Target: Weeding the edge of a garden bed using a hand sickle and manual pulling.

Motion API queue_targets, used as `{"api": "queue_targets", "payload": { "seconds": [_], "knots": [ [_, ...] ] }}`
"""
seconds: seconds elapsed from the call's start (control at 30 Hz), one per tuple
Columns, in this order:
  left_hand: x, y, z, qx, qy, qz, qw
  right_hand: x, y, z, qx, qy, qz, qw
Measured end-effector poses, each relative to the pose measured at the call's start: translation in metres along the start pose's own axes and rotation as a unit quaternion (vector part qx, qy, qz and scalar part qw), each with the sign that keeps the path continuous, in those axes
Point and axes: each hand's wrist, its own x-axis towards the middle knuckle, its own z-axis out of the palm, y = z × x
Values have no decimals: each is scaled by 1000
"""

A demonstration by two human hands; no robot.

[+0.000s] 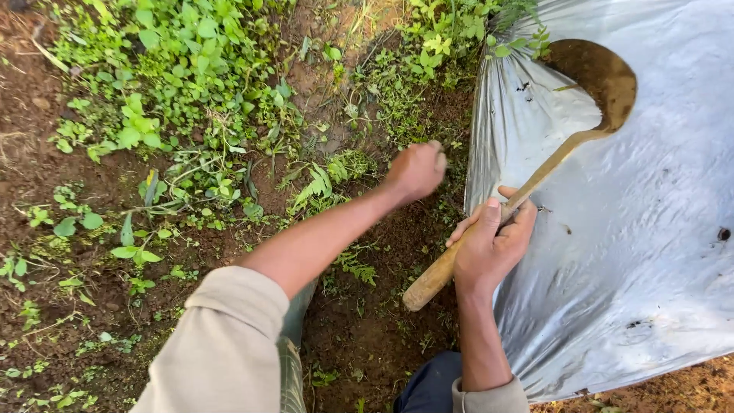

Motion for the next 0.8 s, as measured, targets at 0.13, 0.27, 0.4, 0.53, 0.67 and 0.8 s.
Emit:
{"api": "queue_targets", "payload": {
  "seconds": [0.13,0.27,0.4,0.53,0.67,0.8],
  "knots": [
    [-7,-27,-12,-14,-10,-22,1000,1,-2,1,12,3,3,1000],
    [-11,-32,10,6,-97,-23,995,0,0,4,4,2,3,1000],
    [-31,-6,0,105,-76,37,991,-1,-2,3,4,-4,3,1000],
    [-43,9,-13,214,-37,95,971,-1,-5,3,8,1,15,1000],
    [-25,-10,7,258,-28,124,958,1,-7,6,-3,-11,18,1000],
    [-14,-21,20,223,-14,128,966,-2,-7,9,-1,-8,26,1000]
  ]
}}
